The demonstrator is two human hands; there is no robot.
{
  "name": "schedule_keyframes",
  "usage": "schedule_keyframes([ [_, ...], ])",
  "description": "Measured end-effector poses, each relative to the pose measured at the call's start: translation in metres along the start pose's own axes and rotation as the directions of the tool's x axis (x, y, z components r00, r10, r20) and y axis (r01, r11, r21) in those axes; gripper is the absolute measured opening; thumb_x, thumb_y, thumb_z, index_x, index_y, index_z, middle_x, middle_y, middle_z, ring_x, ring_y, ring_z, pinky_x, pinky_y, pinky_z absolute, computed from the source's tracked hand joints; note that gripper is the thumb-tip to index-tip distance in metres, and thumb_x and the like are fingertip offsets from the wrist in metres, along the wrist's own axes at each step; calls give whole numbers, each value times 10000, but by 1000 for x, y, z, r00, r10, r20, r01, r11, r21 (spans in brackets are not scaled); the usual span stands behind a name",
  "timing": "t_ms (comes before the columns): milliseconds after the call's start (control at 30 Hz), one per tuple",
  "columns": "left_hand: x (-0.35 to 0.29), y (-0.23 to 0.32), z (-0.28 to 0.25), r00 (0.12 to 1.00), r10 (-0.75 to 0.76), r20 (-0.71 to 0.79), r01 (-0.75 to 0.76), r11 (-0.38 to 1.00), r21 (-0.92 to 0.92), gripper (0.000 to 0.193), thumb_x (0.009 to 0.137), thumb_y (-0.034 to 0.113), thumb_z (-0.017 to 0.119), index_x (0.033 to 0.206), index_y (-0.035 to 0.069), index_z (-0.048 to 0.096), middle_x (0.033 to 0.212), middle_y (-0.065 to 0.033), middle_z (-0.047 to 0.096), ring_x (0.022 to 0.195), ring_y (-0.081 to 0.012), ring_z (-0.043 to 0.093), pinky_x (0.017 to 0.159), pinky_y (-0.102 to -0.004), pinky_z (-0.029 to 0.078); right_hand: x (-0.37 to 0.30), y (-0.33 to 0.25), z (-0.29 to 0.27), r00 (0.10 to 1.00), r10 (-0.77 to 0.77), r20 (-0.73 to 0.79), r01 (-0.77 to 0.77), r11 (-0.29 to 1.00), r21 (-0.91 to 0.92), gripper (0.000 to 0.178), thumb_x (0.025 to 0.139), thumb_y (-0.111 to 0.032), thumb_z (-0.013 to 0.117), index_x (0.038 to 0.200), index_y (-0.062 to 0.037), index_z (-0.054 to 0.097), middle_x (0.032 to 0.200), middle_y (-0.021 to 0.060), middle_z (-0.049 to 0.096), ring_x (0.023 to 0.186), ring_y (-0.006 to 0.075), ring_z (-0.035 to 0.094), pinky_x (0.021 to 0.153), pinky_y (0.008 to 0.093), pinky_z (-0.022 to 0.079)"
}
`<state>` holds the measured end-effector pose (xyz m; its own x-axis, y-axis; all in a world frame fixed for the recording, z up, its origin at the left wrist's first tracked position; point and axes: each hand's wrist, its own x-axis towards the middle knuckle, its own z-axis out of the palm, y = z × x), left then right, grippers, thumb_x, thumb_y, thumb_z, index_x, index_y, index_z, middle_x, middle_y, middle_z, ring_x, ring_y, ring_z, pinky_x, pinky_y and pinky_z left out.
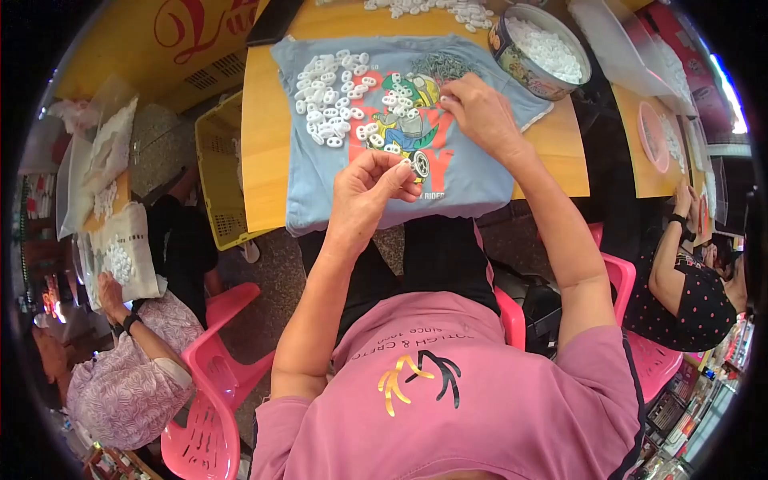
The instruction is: Assembling small white plastic button components at a workbench.
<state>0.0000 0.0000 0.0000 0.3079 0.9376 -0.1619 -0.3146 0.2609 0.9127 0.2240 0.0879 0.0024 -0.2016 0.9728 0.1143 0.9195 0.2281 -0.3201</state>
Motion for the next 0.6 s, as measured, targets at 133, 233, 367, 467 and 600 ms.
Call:
schedule_keyframes([
  [133, 2, 3, 6, 999, 36, -32, -37, 999, -25, 156, 932, 110, 635, 996, -26, 596, 874, -89, 664, 745, -143, 661, 683, -269, 553, -9, 8, 4, 995, 10, -97, 34, 898, 438, 202, 908, -195, 664, 1029, -34, 672, 942, 26, 671, 828, 194, 645, 723, 348, 513],
  [233, -2, 9, 13, 992, 114, -48, -113, 993, 21, 145, 928, 99, 639, 994, -25, 601, 902, -85, 665, 748, -133, 654, 675, -252, 538, -25, -7, -13, 985, 133, 106, -156, 459, 875, 196, 906, -180, 675, 1043, -39, 677, 872, -15, 656, 778, 107, 617, 677, 283, 512],
  [367, -1, 10, 22, 911, 413, -1, -397, 876, 273, 109, 890, 56, 665, 969, -8, 625, 1073, -117, 661, 805, -123, 648, 691, -252, 522, -50, -28, -29, 938, 65, 340, -331, -116, 936, 195, 922, -164, 659, 1086, -61, 675, 851, -19, 654, 743, 42, 595, 639, 227, 512],
  [467, -6, 17, 31, 885, 462, 59, -450, 813, 370, 99, 859, 27, 680, 945, 1, 641, 1190, -145, 634, 882, -142, 650, 732, -275, 529, -60, -39, -35, 943, 75, 324, -310, -155, 938, 223, 933, -153, 642, 1127, -46, 661, 849, 1, 655, 731, 52, 596, 634, 228, 520],
  [600, -8, 17, 37, 830, 539, 144, -550, 745, 378, 94, 852, 14, 680, 939, 3, 646, 1209, -160, 630, 943, -166, 646, 764, -293, 534, -69, -43, -37, 965, 1, 262, -258, -177, 950, 254, 939, -149, 631, 1160, -25, 646, 855, 10, 658, 741, 60, 604, 643, 234, 530],
])
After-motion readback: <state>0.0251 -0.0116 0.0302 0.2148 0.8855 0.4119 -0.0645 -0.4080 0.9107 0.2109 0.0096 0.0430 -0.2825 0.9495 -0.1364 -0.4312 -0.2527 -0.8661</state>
